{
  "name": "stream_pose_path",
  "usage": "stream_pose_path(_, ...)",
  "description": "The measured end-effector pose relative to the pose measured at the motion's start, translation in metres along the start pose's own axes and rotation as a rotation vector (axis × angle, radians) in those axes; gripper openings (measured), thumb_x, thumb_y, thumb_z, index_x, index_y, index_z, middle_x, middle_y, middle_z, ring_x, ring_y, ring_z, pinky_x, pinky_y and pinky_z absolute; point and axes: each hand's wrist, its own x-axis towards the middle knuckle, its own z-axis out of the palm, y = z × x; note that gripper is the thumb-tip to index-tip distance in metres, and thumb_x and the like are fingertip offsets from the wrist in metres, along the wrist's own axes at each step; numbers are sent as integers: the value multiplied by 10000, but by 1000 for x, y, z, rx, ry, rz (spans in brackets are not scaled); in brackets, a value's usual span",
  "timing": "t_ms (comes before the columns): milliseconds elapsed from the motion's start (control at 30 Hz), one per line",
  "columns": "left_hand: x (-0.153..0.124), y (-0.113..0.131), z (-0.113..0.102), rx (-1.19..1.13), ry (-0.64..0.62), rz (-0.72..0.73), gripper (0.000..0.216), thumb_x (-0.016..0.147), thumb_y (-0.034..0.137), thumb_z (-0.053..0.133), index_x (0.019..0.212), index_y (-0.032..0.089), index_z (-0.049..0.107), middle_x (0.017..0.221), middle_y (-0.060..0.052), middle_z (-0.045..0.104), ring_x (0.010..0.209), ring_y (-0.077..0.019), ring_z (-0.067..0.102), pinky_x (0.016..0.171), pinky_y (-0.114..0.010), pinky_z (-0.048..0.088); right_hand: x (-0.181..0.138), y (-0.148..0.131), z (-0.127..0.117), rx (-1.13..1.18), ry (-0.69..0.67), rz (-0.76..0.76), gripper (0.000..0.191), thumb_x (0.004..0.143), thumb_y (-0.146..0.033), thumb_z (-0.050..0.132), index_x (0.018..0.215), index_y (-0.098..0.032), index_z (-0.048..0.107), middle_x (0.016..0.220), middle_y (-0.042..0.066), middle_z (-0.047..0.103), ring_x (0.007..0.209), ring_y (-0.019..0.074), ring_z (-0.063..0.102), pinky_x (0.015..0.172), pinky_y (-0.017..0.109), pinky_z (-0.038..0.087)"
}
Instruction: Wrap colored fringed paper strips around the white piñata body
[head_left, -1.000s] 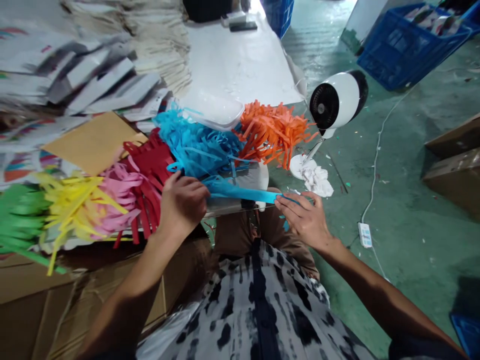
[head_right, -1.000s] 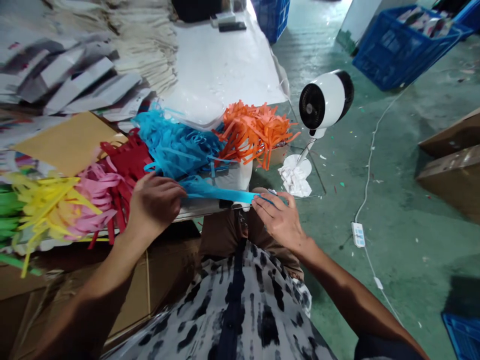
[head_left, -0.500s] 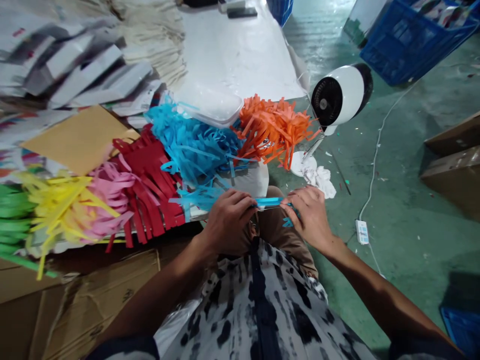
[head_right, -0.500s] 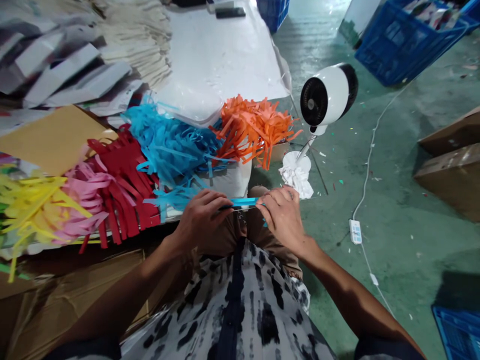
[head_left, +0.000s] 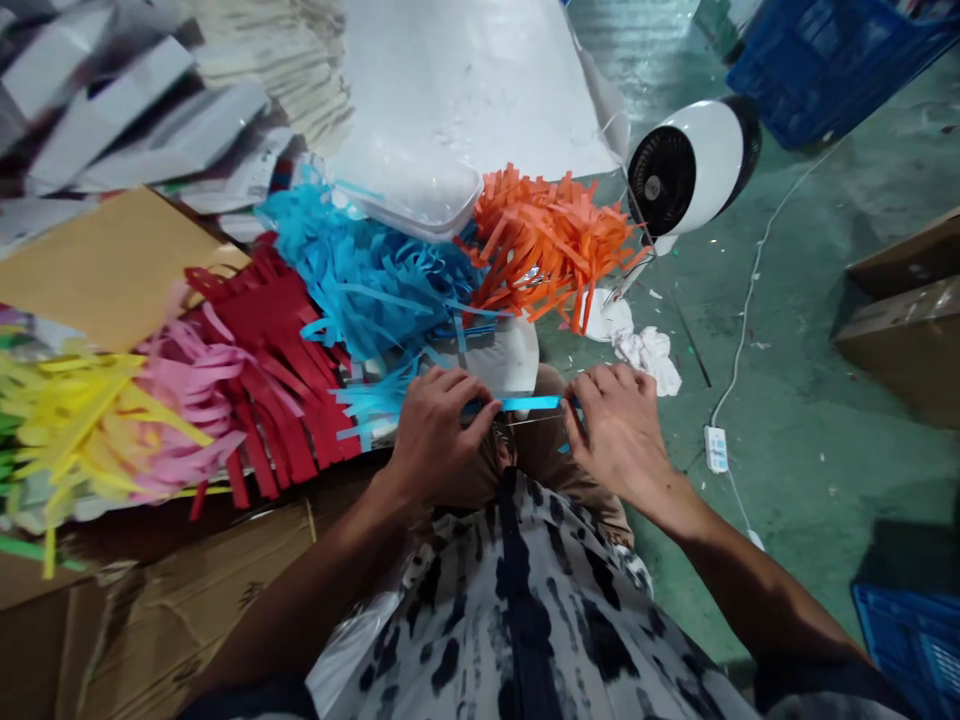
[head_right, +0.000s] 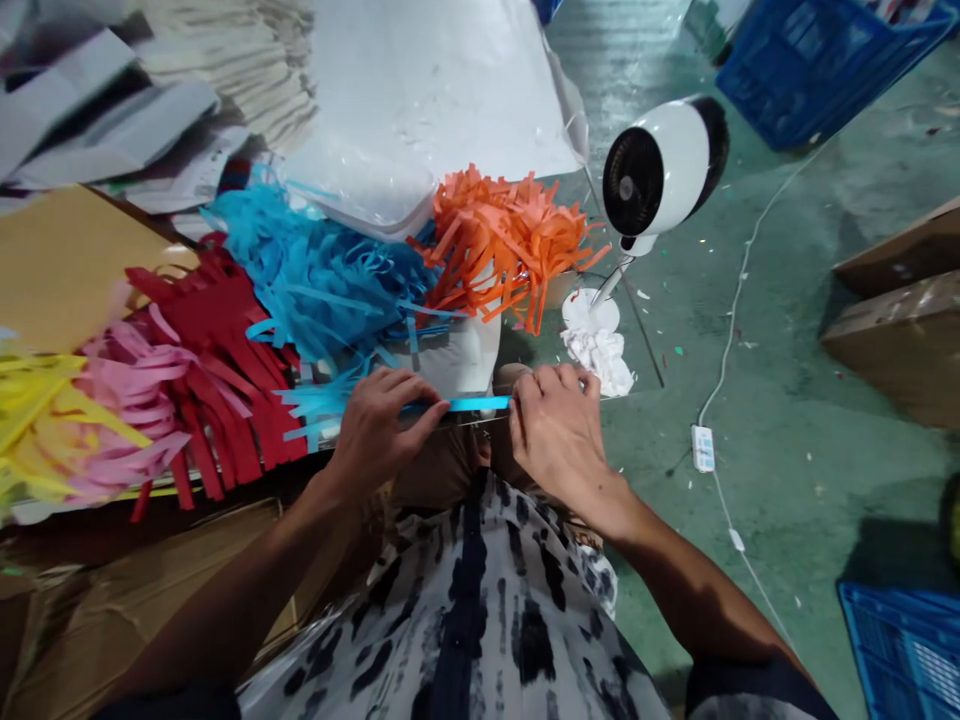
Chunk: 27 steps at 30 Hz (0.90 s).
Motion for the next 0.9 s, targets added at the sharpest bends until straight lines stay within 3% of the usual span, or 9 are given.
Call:
stream_pose_path(167, 2, 1, 0, 17, -14, -13, 190, 962, 295, 706, 810, 212, 626, 874, -31, 680, 913, -254, 584, 817, -389, 407, 0, 1, 1, -6, 47, 28, 164, 975, -351, 592, 994, -201, 655, 992, 91, 673, 987, 292, 526, 887, 448, 307)
stream_pose_path(267, -1, 2, 4, 37, 33, 2, 75, 966, 280, 695, 961, 207, 682, 972, -55, 716, 963, -265, 607, 841, -404, 423, -5, 0, 6, 8, 183, -46, 145, 995, -263, 596, 1096, -205, 682, 1082, 83, 723, 1093, 284, 551, 956, 456, 298)
stream_pose_path(367, -6, 9, 9, 80, 109, 171, 228, 989, 224, 652, 1210, 252, 701, 1170, -60, 746, 1093, -278, 618, 919, -440, 425, -11, -5, 15, 5, 336, -235, 203, 1028, -173, 576, 1173, -236, 704, 1098, 30, 781, 1126, 239, 577, 1016, 452, 278)
stream_pose_path(433, -10, 15, 13, 125, 98, 323, 282, 993, 213, 649, 1267, 262, 699, 1223, -43, 758, 1139, -285, 618, 950, -461, 419, -16, -7, 20, -12, 386, -296, 204, 1036, -171, 589, 1179, -238, 719, 1068, 6, 803, 1107, 220, 592, 1017, 442, 282)
stream_pose_path(567, -18, 8, 12, 256, 107, 402, 281, 1001, 171, 635, 1267, 232, 702, 1189, -19, 792, 1131, -271, 649, 975, -467, 416, -27, 1, 24, -58, 384, -298, 267, 1033, -174, 592, 1267, -223, 711, 1151, 16, 808, 1161, 232, 588, 1015, 445, 286)
stream_pose_path(767, -27, -48, -18, 269, 206, 419, 351, 908, 70, 657, 1110, 340, 752, 1070, 54, 815, 1073, -234, 677, 1049, -491, 433, -38, 23, 21, -56, 345, -283, 356, 992, -156, 622, 1331, -243, 689, 1246, 22, 792, 1228, 268, 576, 1007, 453, 281)
stream_pose_path(900, -17, -38, -28, 222, 291, 342, 214, 848, 120, 695, 981, 270, 770, 1115, -36, 781, 1127, -305, 627, 1048, -551, 462, -35, 20, 18, -18, 319, -283, 296, 986, -219, 614, 1261, -232, 723, 1224, 28, 796, 1218, 294, 582, 1018, 475, 285)
